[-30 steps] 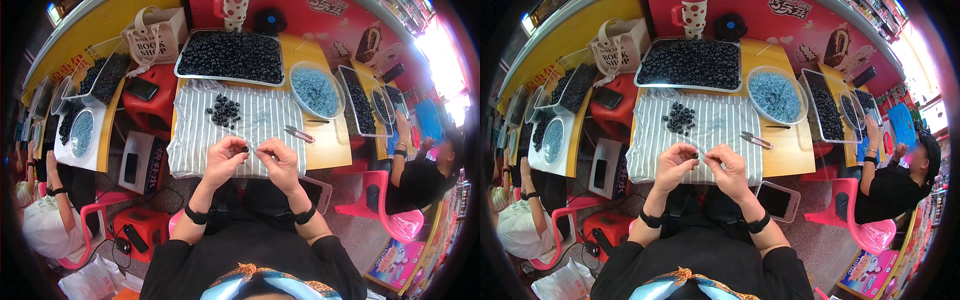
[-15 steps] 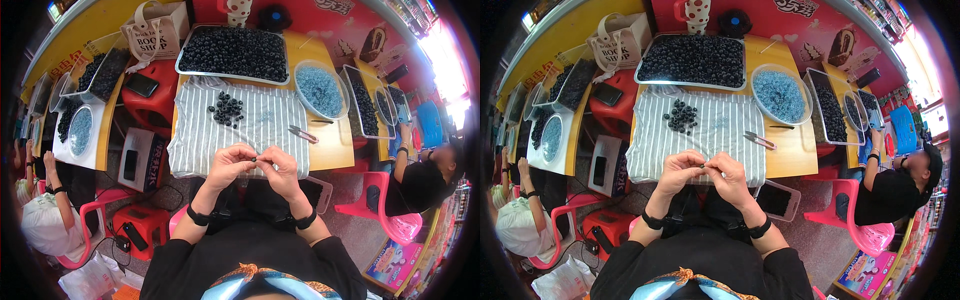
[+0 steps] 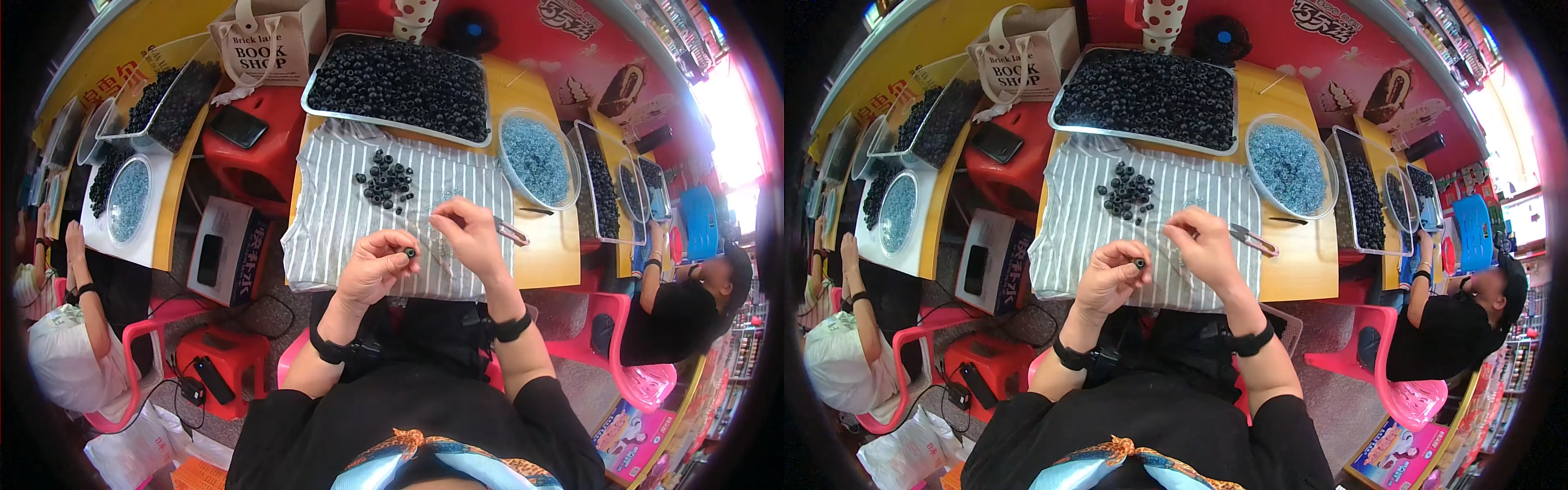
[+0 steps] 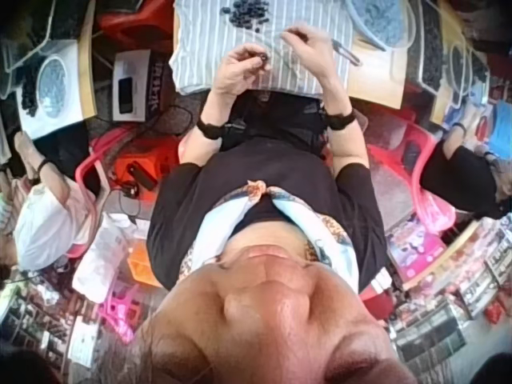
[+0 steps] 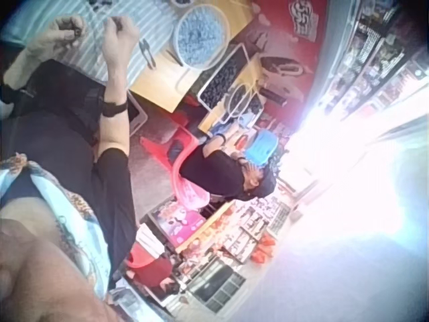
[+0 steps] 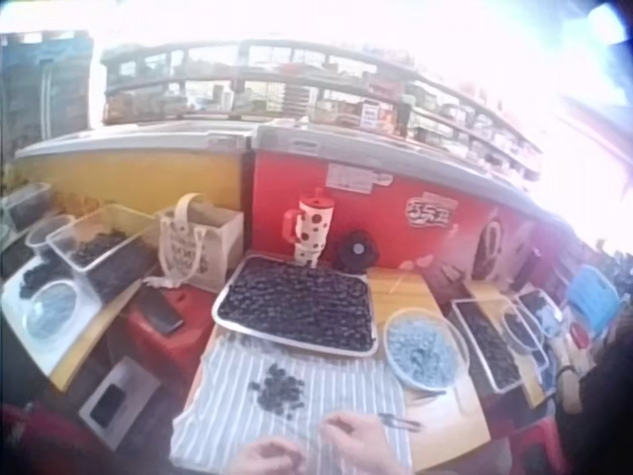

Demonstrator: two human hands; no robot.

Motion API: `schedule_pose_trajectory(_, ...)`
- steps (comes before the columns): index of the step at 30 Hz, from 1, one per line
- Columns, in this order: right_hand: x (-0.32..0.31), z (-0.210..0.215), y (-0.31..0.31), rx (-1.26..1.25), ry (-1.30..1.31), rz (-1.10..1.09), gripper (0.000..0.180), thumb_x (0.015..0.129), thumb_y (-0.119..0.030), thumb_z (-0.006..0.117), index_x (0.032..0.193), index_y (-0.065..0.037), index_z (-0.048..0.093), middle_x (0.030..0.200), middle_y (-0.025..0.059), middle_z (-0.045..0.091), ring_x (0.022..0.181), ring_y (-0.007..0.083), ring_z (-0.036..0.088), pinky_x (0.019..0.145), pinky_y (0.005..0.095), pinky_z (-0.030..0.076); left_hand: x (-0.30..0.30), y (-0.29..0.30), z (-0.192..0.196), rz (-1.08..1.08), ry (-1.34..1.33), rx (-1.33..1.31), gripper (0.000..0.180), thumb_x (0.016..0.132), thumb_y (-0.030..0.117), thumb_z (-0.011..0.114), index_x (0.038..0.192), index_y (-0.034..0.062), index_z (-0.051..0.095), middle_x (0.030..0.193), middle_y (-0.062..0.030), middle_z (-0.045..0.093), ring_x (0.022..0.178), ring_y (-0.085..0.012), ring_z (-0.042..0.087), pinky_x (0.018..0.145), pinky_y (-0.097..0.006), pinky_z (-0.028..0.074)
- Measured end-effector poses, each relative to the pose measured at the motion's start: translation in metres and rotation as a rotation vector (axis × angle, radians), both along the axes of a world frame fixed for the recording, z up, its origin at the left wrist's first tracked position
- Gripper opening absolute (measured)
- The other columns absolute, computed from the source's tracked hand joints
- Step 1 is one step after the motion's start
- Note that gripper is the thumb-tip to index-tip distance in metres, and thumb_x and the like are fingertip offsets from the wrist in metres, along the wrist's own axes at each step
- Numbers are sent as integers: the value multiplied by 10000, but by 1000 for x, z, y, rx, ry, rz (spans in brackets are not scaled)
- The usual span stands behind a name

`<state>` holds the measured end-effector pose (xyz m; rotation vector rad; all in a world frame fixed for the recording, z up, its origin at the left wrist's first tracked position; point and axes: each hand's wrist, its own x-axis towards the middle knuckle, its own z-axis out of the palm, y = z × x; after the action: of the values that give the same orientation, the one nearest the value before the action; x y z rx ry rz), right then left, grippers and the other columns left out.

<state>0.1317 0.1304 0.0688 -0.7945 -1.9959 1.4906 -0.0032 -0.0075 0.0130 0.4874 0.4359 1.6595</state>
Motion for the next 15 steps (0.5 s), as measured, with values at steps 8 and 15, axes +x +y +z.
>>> schedule_pose_trajectory(8,-53,-9,1,832,-432,182,111,757,-101,675,855,-49,674,783,131,588,772,331,626,636,445,493,-1,-3,-8,13,-108,17,208,873,17,663,1073,-11,613,1041,-125,633,826,-194,658,689,-251,544)
schedule_pose_trajectory(15,-7,5,-3,20,-89,27,86,777,-28,719,811,7,648,785,64,632,704,133,616,609,278,479,-1,-2,-4,13,-90,-8,201,879,26,665,1068,-22,618,1048,-133,643,820,-197,663,698,-250,541)
